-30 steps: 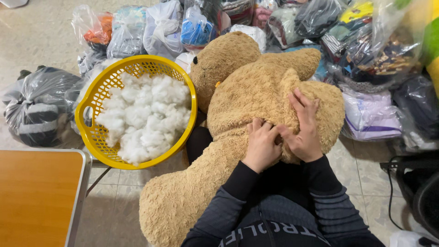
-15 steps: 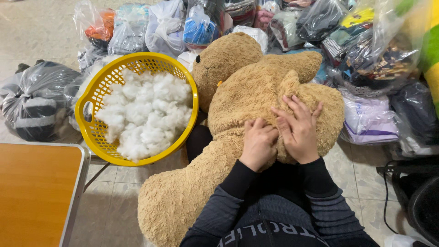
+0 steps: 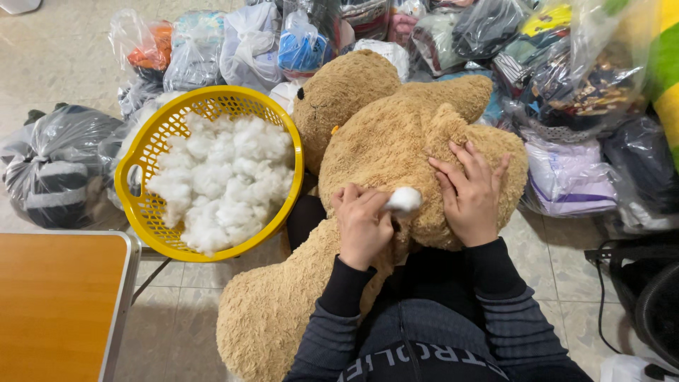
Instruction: The person sits on the floor and repeatedly takes handfuls of white stuffing from a yellow basket, then pushes the stuffing into an opening on the teddy bear's back. They continue this process, occasionally adjusting the bear's position, until the basket is nearly empty.
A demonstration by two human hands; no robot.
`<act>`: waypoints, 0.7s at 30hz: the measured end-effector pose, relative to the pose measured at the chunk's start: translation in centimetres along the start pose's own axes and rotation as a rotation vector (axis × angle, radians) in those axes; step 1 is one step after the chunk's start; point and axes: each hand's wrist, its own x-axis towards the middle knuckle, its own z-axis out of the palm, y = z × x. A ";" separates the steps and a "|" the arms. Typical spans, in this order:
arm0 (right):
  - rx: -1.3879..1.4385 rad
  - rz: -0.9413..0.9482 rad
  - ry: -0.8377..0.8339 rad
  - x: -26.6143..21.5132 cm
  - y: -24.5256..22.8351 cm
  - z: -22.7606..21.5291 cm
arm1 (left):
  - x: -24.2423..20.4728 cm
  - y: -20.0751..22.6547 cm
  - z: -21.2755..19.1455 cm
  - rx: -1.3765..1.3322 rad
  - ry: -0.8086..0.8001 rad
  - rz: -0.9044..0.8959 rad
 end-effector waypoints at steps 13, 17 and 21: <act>0.102 0.012 -0.026 0.3 2.0 -1.3 | 0.4 -3.8 -4.8 0.027 0.093 -0.110; 0.036 0.021 -0.033 0.3 1.2 -1.4 | 0.4 -4.2 -5.3 0.021 0.065 -0.117; -0.054 -0.038 0.036 0.3 -0.5 -1.1 | 0.1 -4.4 -3.4 -0.225 0.031 -0.229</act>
